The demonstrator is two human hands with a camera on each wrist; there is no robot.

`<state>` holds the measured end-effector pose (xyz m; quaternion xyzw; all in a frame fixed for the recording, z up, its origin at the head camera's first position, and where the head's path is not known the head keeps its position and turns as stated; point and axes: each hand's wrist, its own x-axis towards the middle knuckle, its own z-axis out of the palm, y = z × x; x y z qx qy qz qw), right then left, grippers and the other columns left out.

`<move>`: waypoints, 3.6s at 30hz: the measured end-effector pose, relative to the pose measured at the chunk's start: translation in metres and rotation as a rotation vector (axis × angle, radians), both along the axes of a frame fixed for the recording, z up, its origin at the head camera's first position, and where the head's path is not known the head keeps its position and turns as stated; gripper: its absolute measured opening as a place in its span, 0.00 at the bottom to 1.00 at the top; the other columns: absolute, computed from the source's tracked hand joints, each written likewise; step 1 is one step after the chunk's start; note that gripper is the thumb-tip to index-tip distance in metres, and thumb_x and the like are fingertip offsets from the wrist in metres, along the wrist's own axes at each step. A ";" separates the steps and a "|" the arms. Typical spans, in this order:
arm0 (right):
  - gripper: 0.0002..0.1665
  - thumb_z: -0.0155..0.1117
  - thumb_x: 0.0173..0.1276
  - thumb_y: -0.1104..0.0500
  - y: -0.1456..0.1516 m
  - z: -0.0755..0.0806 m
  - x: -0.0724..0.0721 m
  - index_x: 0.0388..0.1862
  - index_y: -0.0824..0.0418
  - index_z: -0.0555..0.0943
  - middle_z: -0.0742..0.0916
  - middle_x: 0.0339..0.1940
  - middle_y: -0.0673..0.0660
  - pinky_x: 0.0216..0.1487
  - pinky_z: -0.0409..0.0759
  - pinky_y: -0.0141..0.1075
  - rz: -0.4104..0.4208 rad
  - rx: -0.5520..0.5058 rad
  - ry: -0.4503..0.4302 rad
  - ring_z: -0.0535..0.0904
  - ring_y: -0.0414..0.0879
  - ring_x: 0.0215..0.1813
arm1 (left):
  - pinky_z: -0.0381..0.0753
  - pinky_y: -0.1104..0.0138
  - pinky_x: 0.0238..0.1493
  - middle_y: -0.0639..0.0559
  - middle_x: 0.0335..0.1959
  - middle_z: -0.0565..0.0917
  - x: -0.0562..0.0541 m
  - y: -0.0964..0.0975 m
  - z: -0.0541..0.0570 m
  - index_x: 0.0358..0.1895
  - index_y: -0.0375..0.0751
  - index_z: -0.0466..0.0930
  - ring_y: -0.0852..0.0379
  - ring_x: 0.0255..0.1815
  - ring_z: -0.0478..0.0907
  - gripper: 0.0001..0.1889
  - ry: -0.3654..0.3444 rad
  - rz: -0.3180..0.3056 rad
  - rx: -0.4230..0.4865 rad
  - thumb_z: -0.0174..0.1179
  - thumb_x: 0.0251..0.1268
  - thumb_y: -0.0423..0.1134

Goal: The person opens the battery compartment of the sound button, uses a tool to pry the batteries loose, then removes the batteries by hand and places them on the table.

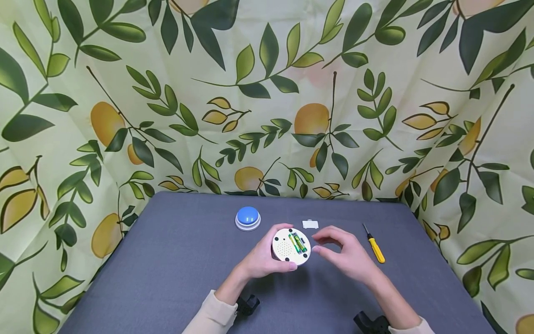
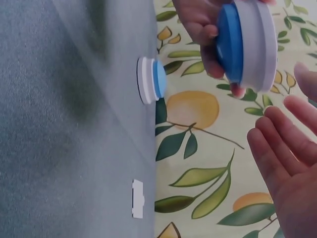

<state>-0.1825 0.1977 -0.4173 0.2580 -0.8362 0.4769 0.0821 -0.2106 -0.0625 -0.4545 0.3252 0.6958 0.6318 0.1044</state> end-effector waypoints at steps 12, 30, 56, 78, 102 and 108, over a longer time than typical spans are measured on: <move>0.15 0.77 0.63 0.56 -0.011 -0.002 -0.001 0.48 0.49 0.86 0.85 0.45 0.43 0.53 0.83 0.41 0.021 0.024 -0.006 0.83 0.42 0.49 | 0.78 0.66 0.54 0.49 0.60 0.74 0.001 -0.001 0.001 0.74 0.46 0.59 0.55 0.54 0.77 0.45 -0.008 -0.026 0.018 0.75 0.54 0.34; 0.13 0.78 0.60 0.61 -0.023 -0.003 0.002 0.42 0.50 0.86 0.85 0.40 0.41 0.47 0.84 0.38 -0.036 0.060 0.108 0.83 0.38 0.43 | 0.78 0.65 0.54 0.49 0.59 0.75 0.001 -0.001 0.000 0.74 0.48 0.60 0.54 0.54 0.77 0.44 0.001 -0.014 0.009 0.75 0.54 0.35; 0.12 0.82 0.54 0.65 -0.038 -0.007 0.011 0.34 0.52 0.87 0.84 0.33 0.38 0.38 0.83 0.34 -0.202 0.102 0.207 0.82 0.35 0.36 | 0.76 0.65 0.56 0.53 0.58 0.76 0.001 0.000 -0.001 0.74 0.51 0.60 0.56 0.54 0.77 0.45 0.011 0.070 -0.062 0.77 0.53 0.40; 0.08 0.80 0.53 0.62 -0.054 -0.003 0.014 0.25 0.55 0.85 0.81 0.26 0.41 0.34 0.78 0.34 -0.395 0.255 0.225 0.78 0.40 0.30 | 0.73 0.64 0.57 0.55 0.59 0.76 0.002 0.001 -0.002 0.74 0.52 0.60 0.57 0.54 0.76 0.47 0.025 0.148 -0.110 0.78 0.51 0.44; 0.09 0.80 0.54 0.59 -0.059 0.000 0.016 0.24 0.55 0.85 0.80 0.24 0.46 0.32 0.75 0.34 -0.445 0.294 0.163 0.73 0.39 0.29 | 0.73 0.64 0.56 0.56 0.57 0.77 0.003 0.002 -0.003 0.74 0.52 0.60 0.57 0.52 0.77 0.47 0.027 0.145 -0.098 0.78 0.51 0.44; 0.09 0.79 0.53 0.61 -0.061 0.002 0.017 0.24 0.56 0.84 0.79 0.24 0.44 0.32 0.76 0.34 -0.470 0.304 0.170 0.72 0.38 0.29 | 0.73 0.63 0.57 0.56 0.57 0.77 0.003 0.003 -0.004 0.74 0.55 0.60 0.58 0.53 0.77 0.46 0.029 0.144 -0.100 0.78 0.51 0.45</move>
